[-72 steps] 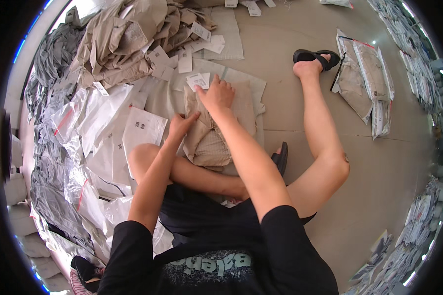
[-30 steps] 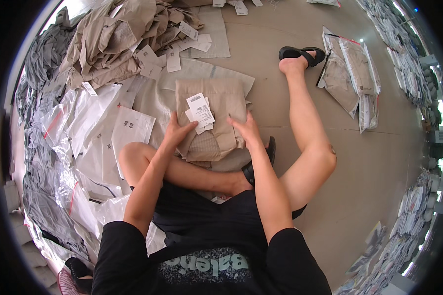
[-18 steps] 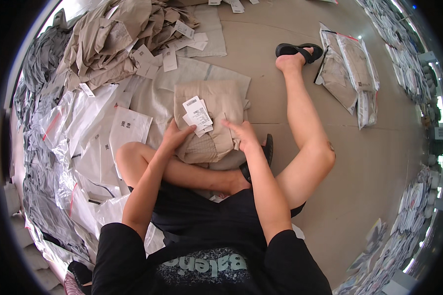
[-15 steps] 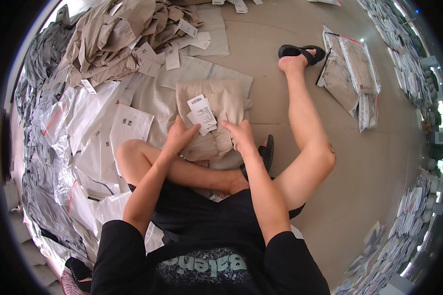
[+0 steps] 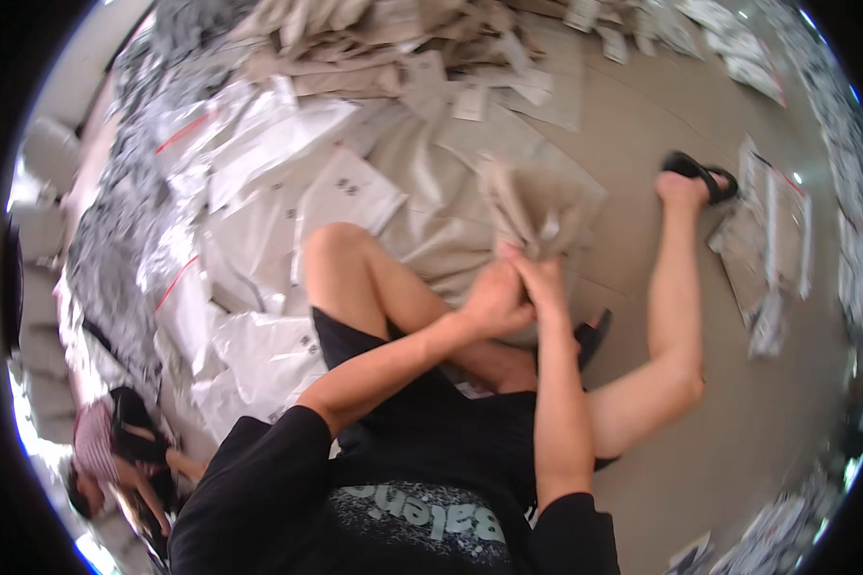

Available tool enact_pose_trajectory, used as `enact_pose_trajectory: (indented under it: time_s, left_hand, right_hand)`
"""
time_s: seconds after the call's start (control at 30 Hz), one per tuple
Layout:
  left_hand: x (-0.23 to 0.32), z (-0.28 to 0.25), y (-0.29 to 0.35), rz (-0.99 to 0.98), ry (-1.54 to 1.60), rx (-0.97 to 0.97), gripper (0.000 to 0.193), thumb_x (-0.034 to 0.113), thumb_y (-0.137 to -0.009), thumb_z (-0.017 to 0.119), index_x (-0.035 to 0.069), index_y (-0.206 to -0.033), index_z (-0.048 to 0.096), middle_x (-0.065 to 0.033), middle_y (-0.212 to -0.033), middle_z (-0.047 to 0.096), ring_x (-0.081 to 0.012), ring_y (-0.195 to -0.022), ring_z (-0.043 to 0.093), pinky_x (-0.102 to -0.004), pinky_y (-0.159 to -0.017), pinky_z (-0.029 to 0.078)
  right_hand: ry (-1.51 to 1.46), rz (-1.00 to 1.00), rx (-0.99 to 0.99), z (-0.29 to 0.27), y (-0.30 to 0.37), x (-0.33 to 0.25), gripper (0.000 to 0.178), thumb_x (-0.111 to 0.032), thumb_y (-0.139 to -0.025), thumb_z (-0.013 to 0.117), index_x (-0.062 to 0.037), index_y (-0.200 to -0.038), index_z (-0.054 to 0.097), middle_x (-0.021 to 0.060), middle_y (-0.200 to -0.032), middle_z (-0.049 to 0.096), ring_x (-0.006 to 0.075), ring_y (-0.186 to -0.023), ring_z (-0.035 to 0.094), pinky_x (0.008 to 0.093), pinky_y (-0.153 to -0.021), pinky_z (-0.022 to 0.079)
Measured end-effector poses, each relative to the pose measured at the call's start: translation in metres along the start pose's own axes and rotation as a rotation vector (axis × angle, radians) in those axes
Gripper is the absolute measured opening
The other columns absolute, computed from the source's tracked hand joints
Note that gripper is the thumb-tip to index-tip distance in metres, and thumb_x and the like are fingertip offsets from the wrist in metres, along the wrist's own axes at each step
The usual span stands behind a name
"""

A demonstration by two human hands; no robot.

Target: The person sits on the floor and folds beige trousers, placing each folded pair into a clear plastic bag with a red zipper. The person then seals the bag and sets it aside before repeating the process with another pair of trousers.

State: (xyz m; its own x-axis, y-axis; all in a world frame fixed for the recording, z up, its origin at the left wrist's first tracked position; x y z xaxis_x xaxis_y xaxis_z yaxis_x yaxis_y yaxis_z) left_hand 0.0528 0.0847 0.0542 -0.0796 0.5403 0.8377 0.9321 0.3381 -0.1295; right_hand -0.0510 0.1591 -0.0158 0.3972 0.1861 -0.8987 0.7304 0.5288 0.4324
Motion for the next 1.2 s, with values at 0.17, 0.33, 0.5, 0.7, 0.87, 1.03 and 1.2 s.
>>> enact_pose_trajectory:
  time_s: [0.17, 0.33, 0.5, 0.7, 0.87, 1.03, 1.2]
  left_hand:
    - [0.008, -0.038, 0.023, 0.105, 0.191, -0.217, 0.033, 0.031, -0.089, 0.076, 0.002, -0.103, 0.073, -0.0271, -0.1, 0.073, -0.0487, -0.096, 0.07, -0.0566, -0.084, 0.055]
    - [-0.124, -0.19, -0.009, -0.233, -0.375, -0.088, 0.023, 0.029, -0.094, 0.076, 0.007, -0.096, 0.081, -0.0197, -0.089, 0.077, -0.0386, -0.083, 0.075, -0.049, -0.075, 0.058]
    - [-0.221, -0.328, 0.016, -0.32, -0.805, 0.142, 0.038, 0.032, -0.091, 0.078, 0.001, -0.112, 0.076, -0.0253, -0.102, 0.075, -0.0452, -0.1, 0.072, -0.0525, -0.091, 0.056]
    - [-0.303, -0.319, -0.044, -0.318, -0.531, 0.184, 0.045, 0.035, -0.094, 0.072, -0.005, -0.114, 0.072, -0.033, -0.104, 0.073, -0.0495, -0.1, 0.071, -0.0534, -0.089, 0.055]
    - [-0.247, -0.276, -0.159, -0.613, 0.23, 0.478, 0.048, 0.039, -0.099, 0.068, -0.007, -0.111, 0.065, -0.0256, -0.094, 0.074, -0.0385, -0.081, 0.077, -0.0482, -0.073, 0.063]
    - [-0.194, -0.149, -0.192, -0.743, 0.595, 0.064, 0.067, 0.038, -0.099, 0.076, -0.001, -0.149, 0.054, -0.0209, -0.127, 0.068, -0.0287, -0.096, 0.076, -0.0414, -0.074, 0.064]
    - [-0.165, -0.1, -0.171, 0.065, -0.509, -0.236, 0.044, 0.004, -0.084, 0.069, 0.007, -0.128, 0.066, -0.0187, -0.124, 0.071, -0.0381, -0.113, 0.069, -0.0505, -0.099, 0.053]
  right_hand:
    - [0.077, 0.025, 0.112, -0.022, 0.001, -0.004, 0.067, -0.016, -0.083, 0.092, 0.0103, -0.138, 0.065, 0.0165, -0.131, 0.073, 0.0236, -0.111, 0.071, 0.0359, -0.095, 0.056]
    - [0.084, -0.087, 0.073, -0.038, 0.018, -0.044, 0.065, -0.012, -0.086, 0.088, 0.0113, -0.141, 0.063, 0.0157, -0.136, 0.072, 0.023, -0.118, 0.069, 0.0352, -0.103, 0.054]
    - [0.014, -0.029, 0.013, -0.045, 0.058, -0.098, 0.062, -0.013, -0.091, 0.083, 0.0086, -0.145, 0.062, 0.0156, -0.138, 0.071, 0.0232, -0.12, 0.07, 0.0361, -0.104, 0.054]
    - [-0.078, -0.116, 0.014, -0.051, 0.094, -0.113, 0.063, -0.007, -0.089, 0.084, 0.0076, -0.146, 0.061, 0.0155, -0.139, 0.071, 0.0227, -0.122, 0.069, 0.036, -0.107, 0.053]
    - [-0.04, -0.193, 0.119, -0.058, 0.111, -0.116, 0.064, -0.006, -0.087, 0.086, 0.007, -0.145, 0.061, 0.015, -0.139, 0.069, 0.0243, -0.127, 0.066, 0.0375, -0.111, 0.051]
    - [-0.122, -0.148, 0.092, -0.06, 0.115, -0.106, 0.066, -0.007, -0.086, 0.087, 0.0066, -0.145, 0.061, 0.0145, -0.139, 0.07, 0.0245, -0.123, 0.068, 0.0373, -0.109, 0.052]
    - [-0.136, -0.11, 0.16, -0.067, 0.113, -0.092, 0.062, -0.009, -0.087, 0.086, 0.0066, -0.143, 0.063, 0.0137, -0.137, 0.072, 0.0221, -0.121, 0.069, 0.0362, -0.107, 0.053]
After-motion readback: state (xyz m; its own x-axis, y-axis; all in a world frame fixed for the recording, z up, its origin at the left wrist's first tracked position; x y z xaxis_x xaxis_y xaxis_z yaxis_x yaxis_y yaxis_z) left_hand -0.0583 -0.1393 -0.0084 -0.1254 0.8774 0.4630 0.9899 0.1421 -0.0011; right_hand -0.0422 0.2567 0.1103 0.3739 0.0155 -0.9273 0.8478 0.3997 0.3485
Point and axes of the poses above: each hand's wrist, its own y-axis away from the middle knuckle, its own z-axis out of the palm, x = y × z, the point moved 6 cm from there along -y, towards the middle knuckle
